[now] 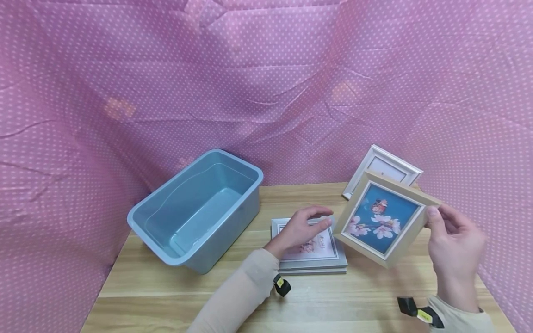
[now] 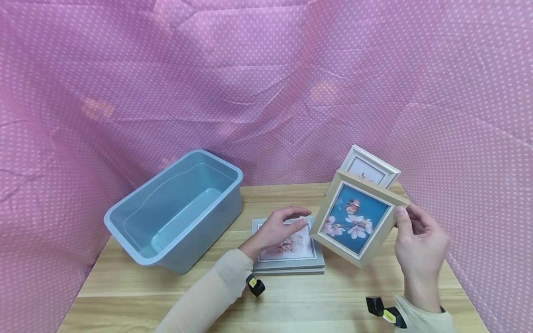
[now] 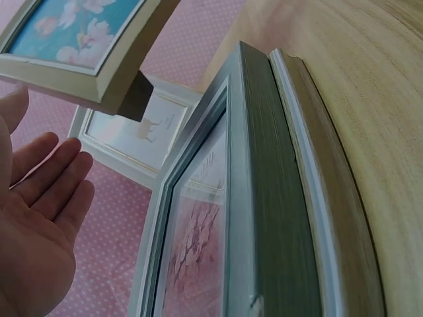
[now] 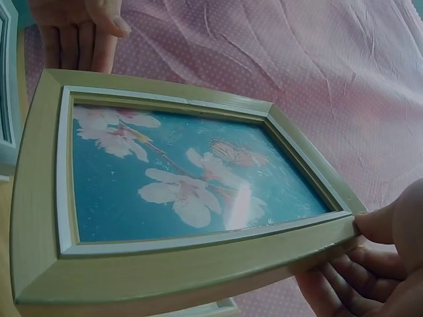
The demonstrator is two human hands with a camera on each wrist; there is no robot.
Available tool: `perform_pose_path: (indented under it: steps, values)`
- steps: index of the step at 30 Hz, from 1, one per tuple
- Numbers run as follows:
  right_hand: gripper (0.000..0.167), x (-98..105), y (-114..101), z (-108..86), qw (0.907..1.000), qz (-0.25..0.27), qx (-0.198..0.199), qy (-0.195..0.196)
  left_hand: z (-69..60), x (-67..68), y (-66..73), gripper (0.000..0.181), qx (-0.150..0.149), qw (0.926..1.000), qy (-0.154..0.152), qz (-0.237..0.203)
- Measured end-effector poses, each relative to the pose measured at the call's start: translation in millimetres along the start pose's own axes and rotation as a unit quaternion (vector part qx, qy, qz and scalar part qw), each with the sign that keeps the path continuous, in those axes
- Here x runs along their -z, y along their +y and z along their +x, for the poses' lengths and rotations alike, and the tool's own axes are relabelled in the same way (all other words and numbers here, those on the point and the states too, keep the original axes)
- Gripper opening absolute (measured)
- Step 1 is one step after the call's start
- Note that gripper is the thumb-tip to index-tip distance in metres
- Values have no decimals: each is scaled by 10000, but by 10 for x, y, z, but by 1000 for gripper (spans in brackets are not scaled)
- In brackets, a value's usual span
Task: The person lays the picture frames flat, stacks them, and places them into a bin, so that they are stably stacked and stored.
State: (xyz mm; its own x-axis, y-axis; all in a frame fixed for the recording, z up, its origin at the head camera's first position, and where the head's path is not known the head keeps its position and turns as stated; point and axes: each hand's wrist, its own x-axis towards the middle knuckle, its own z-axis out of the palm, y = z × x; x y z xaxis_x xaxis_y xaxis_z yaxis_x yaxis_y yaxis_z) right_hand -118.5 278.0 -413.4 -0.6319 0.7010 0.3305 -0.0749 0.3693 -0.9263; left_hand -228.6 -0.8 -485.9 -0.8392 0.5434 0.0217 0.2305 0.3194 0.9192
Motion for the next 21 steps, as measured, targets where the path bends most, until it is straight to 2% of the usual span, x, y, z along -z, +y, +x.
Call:
perform_pose_path:
  steps: [3,12,21]
  values:
    - [32,-38,-30,-13,10000,0,-49,-58,-2,6,-12,44,-31,10000,-58,-52]
    - [34,-138,-105,-18,9995,68,-84,-292,5,52,-90,45,-463,9986,-228,-92]
    - [34,-221,-156,-26,9985,162,-88,-523,-39,121,-129,49,-448,9987,-217,-120]
